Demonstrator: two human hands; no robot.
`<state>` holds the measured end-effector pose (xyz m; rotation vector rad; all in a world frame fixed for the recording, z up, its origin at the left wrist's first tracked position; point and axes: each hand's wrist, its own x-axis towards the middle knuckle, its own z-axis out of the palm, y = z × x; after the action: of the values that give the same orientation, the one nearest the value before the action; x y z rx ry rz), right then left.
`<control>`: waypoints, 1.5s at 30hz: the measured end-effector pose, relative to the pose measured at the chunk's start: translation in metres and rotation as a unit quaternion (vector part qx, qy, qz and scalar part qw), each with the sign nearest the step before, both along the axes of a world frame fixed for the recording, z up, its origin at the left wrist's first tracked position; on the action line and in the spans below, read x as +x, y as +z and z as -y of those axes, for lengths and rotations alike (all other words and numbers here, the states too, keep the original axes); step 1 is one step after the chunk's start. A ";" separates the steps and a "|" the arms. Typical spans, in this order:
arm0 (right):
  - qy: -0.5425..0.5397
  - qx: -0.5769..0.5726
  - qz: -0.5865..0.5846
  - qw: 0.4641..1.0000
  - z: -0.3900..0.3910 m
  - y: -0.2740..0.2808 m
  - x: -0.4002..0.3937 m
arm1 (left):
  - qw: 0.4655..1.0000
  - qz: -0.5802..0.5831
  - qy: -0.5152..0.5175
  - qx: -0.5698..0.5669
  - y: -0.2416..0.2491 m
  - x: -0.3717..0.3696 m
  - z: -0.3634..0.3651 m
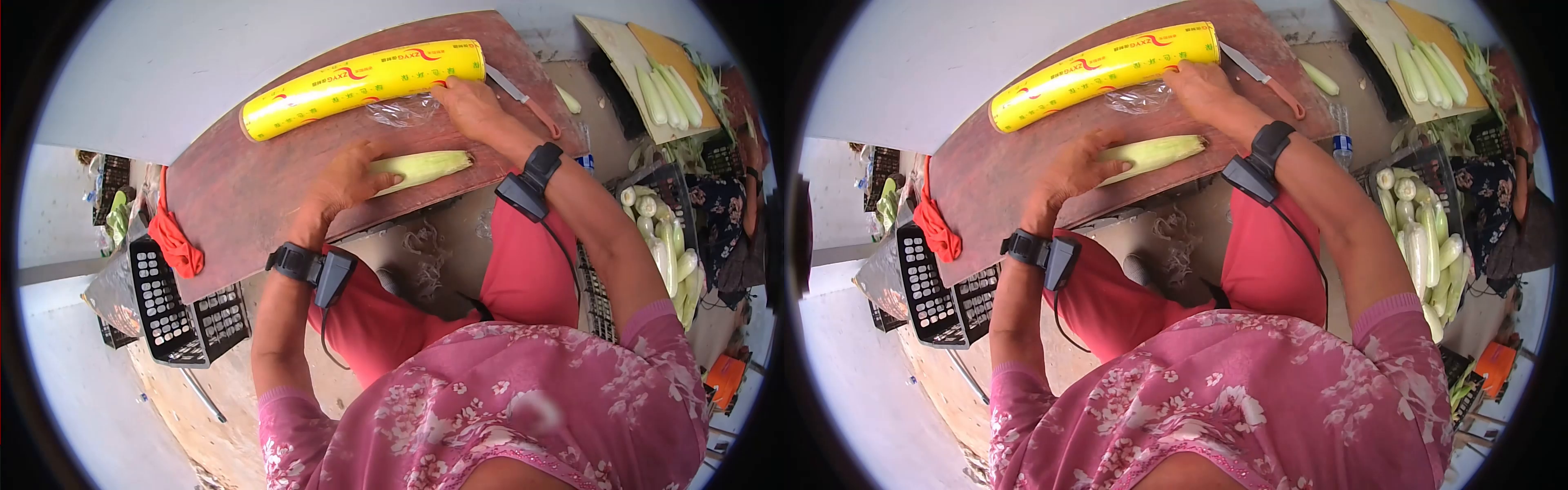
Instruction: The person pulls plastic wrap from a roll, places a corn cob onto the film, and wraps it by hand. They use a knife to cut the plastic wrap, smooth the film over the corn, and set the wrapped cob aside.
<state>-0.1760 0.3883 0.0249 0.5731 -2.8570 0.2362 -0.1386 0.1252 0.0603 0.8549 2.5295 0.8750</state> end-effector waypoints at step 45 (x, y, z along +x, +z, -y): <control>-0.036 -0.122 0.112 0.986 -0.019 -0.003 -0.008 | 0.776 0.403 0.381 0.301 -0.055 -0.111 -0.014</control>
<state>-0.1841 0.4077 0.0219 0.4173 -2.9893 0.6674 -0.2492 0.1391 0.0049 -0.4828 1.7291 1.8493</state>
